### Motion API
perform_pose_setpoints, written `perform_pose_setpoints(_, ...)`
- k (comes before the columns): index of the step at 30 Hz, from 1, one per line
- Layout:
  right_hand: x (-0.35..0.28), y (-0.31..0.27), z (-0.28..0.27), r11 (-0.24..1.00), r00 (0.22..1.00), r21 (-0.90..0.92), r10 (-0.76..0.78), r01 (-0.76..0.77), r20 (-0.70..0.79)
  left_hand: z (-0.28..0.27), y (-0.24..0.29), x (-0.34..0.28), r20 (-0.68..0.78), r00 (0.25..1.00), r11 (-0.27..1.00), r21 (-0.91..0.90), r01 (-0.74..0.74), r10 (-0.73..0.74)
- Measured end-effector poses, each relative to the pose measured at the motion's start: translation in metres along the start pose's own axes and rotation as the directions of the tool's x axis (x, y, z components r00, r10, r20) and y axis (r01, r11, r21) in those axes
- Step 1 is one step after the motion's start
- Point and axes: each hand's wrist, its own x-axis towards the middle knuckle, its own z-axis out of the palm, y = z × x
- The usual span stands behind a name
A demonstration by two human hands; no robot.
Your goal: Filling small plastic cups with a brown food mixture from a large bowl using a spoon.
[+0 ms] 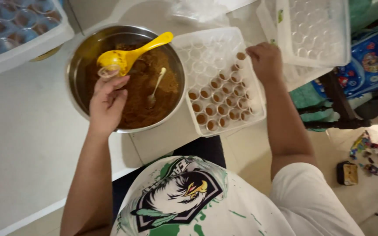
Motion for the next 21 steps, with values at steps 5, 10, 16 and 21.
perform_pose_setpoints(5, -0.018, 0.002, 0.044, 0.994, 0.994, 0.025, 0.105, -0.105, 0.014, 0.004, 0.006, 0.000, -0.019, 0.999, 0.999, 0.012, 0.038, -0.038)
perform_pose_setpoints(10, -0.031, 0.002, 0.073, 0.996, 0.998, -0.063, 0.055, -0.055, -0.006, 0.003, 0.005, -0.001, -0.027, 0.999, 1.000, 0.012, 0.024, -0.023)
perform_pose_setpoints(16, -0.042, 0.008, 0.085, 0.987, 0.992, -0.122, 0.111, -0.103, 0.063, 0.005, 0.017, 0.003, -0.022, 0.996, 0.993, 0.075, 0.086, -0.085)
perform_pose_setpoints(21, -0.042, 0.003, 0.083, 0.987, 0.977, -0.093, 0.145, -0.132, 0.153, 0.004, 0.008, 0.001, -0.018, 0.998, 0.998, 0.025, 0.057, -0.056)
